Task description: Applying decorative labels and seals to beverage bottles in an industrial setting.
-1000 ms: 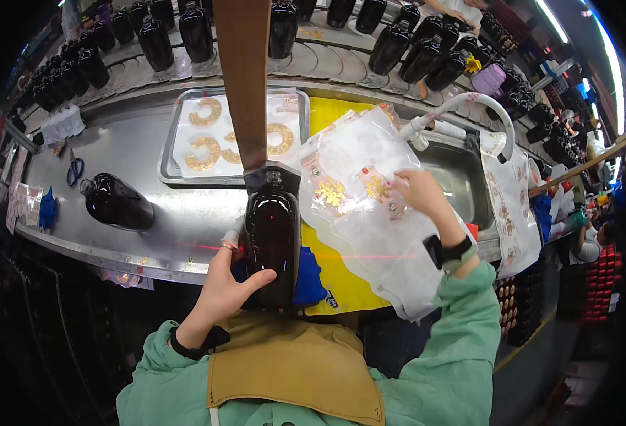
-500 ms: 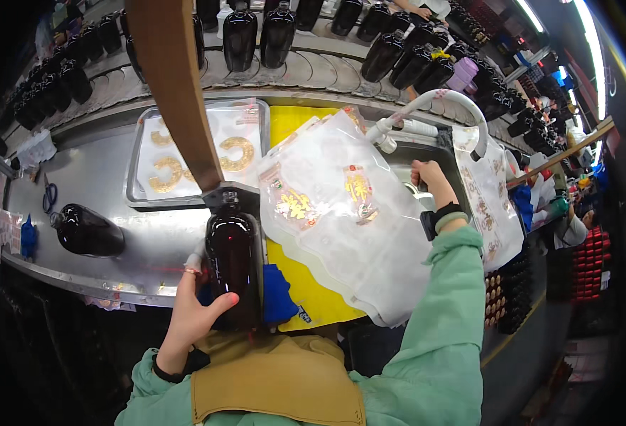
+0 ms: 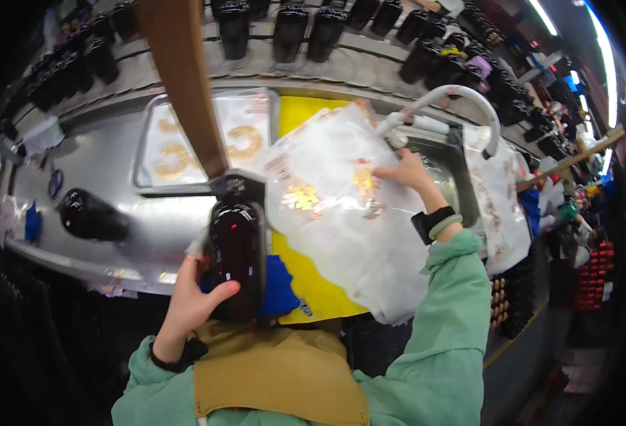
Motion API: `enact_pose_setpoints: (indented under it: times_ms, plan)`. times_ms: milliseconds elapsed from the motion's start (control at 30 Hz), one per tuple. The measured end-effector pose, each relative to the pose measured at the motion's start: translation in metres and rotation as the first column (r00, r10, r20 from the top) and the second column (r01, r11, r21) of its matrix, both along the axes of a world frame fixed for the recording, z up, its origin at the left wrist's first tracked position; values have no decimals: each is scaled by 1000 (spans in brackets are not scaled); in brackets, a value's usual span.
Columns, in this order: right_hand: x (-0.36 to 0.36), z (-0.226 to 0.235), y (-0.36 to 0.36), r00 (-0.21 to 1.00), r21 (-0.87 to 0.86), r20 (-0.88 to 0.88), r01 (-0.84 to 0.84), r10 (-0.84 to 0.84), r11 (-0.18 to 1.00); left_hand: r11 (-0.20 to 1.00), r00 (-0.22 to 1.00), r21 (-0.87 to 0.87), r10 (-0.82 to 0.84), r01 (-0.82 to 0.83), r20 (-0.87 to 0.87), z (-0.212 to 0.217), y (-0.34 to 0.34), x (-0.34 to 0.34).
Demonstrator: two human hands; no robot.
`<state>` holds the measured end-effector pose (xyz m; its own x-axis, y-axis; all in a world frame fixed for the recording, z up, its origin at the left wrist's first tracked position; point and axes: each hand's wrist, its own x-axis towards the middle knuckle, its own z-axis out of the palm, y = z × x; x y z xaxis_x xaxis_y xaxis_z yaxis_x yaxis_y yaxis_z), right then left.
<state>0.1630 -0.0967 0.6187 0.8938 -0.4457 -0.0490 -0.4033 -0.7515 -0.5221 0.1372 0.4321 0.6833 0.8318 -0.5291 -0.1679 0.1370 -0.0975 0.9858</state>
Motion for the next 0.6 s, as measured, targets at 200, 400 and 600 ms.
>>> enact_pose_setpoints:
  times_ms: [200, 400, 600]
  plan:
    - [6, -20, -23, 912, 52, -378, 195, -161, 979, 996, 998, -66, 63, -62, 12, -3, 7, -10]
    - [-9, -29, -19, 962, -177, 58, 274, -268, 945, 992, 941, 71, -124, 107, 314, 0, 25, -27]
    - [-25, 48, 35, 950, -151, 259, 219, -175, 964, 950, 746, 276, -77, -146, 661, -2, 10, -33]
